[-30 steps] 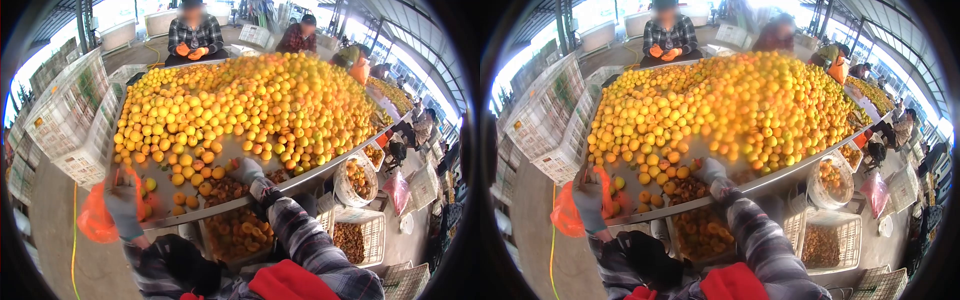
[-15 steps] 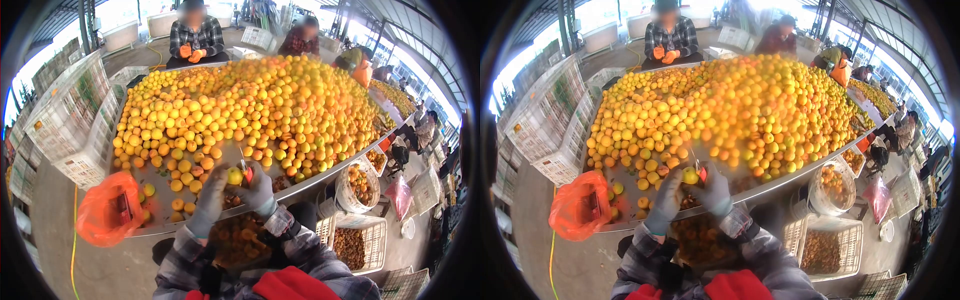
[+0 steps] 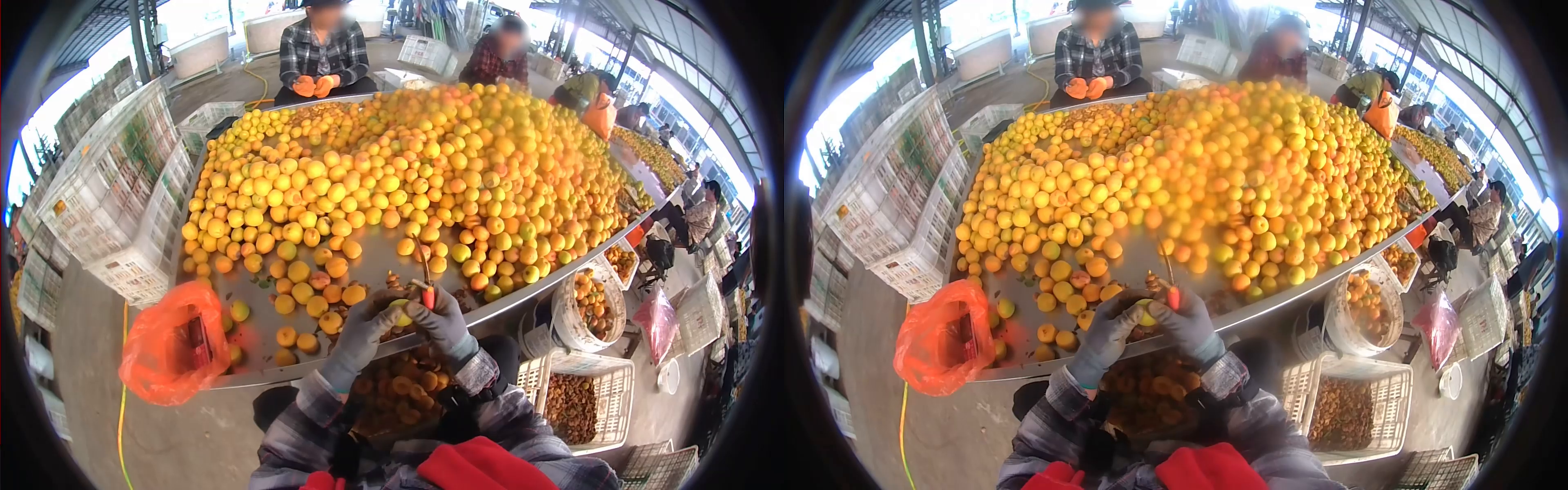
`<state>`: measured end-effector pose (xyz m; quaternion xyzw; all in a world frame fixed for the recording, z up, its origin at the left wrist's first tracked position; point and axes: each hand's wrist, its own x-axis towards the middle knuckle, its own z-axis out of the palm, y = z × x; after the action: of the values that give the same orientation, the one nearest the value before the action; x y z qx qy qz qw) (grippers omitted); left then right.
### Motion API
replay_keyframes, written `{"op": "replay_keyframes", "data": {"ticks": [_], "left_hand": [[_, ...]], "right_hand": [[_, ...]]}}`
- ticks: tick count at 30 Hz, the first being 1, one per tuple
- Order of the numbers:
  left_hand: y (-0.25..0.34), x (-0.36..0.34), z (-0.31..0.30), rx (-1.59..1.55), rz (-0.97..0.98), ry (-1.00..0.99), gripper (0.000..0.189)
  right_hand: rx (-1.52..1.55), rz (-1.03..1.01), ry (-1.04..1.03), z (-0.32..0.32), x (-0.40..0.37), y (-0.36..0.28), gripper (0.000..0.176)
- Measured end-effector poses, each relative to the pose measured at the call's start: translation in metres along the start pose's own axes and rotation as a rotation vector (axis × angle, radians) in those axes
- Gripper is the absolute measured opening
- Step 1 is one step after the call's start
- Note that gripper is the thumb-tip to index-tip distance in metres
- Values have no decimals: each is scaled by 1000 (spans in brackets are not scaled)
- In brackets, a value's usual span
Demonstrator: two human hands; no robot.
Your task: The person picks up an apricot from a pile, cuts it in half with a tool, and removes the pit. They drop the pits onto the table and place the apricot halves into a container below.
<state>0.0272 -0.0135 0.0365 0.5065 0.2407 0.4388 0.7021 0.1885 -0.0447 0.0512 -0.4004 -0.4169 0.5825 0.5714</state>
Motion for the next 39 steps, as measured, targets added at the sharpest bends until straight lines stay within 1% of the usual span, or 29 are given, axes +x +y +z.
{"op": "replay_keyframes", "data": {"ticks": [1, 3, 4, 6, 7, 9, 10, 12, 13, 14, 15, 16, 18, 19, 20, 21, 22, 24, 25, 26, 27, 29, 31, 32, 33, 35, 37, 38, 39], "left_hand": [[3, -1, 2, 5, -1, 4, 30], [12, -4, 12, -39, -57, 1, 33], [10, -5, 15, -37, -56, 5, 33], [5, -7, 18, -206, -197, 109, 32], [-2, -5, 15, -206, -199, 114, 32], [-22, -2, 7, -284, -77, 128, 30], [-23, -4, 9, -287, -97, 143, 30], [-20, -1, 7, -426, -11, 173, 29], [-18, -3, 4, -432, -48, 205, 29], [-14, -2, 2, -376, 56, 160, 29], [-9, -1, 0, -313, 174, 103, 30], [-3, 0, 1, -313, 167, 115, 30], [5, -2, 8, -226, 221, 117, 33], [7, -6, 6, -251, 236, 52, 33], [3, -6, 4, -257, 229, 56, 33], [-3, -4, 1, -309, 158, 55, 33], [-4, -2, 1, -360, 89, 52, 32], [-3, -3, 3, -378, 99, 33, 32], [-1, -3, 4, -393, 109, 14, 32], [1, -4, 4, -394, 113, 14, 32], [3, -6, 3, -338, 89, 27, 31], [3, -8, 3, -283, 65, 38, 30], [1, -10, 6, -260, 74, 116, 28], [2, -10, 7, -264, 76, 117, 28], [2, -10, 9, -201, 106, 152, 27], [0, -10, 9, -137, 136, 188, 26], [-7, -9, 5, 137, 165, 269, 24], [-9, -8, 3, 137, 166, 273, 24], [-10, -6, 1, 290, 287, 264, 25]], "right_hand": [[5, 0, -4, 0, -1, 0, 20], [48, 79, 35, 2, -2, -1, 18], [50, 80, 31, 3, -1, 0, 18], [-15, 10, 55, 6, 0, 4, 14], [-13, 15, 53, 6, 1, 6, 14], [-114, 23, 64, 3, 4, 10, 16], [-105, 47, 67, 3, 4, 12, 16], [-337, -220, 63, 4, 10, 15, 20], [-359, -193, 65, 6, 9, 12, 23], [-384, -170, 65, 8, 5, 4, 26], [-323, -89, 25, 5, 1, 0, 30], [-266, -98, -23, 7, -1, -4, 34], [-264, -103, -68, 6, -6, -3, 35], [-264, -93, -66, 7, -8, -4, 35], [-348, -123, -82, 10, -11, -5, 36], [-433, -159, -100, 13, -12, -6, 38], [-436, -158, -99, 15, -13, -8, 38], [-575, -154, -28, 20, -14, -9, 39], [-577, -156, -31, 22, -13, -8, 39], [-644, -216, -18, 23, -12, -7, 38], [-711, -275, -5, 23, -11, -5, 38], [-711, -290, -9, 26, -13, 0, 35], [-712, -303, -12, 25, -15, 4, 33], [-754, -285, -7, 23, -14, 7, 32], [-796, -267, -3, 21, -14, 9, 30], [-773, -307, 18, 22, -12, 17, 33], [-747, -350, 32, 19, -8, 26, 35], [-820, -308, 34, 16, -8, 31, 36], [-893, -264, 36, 14, -8, 33, 36]]}}
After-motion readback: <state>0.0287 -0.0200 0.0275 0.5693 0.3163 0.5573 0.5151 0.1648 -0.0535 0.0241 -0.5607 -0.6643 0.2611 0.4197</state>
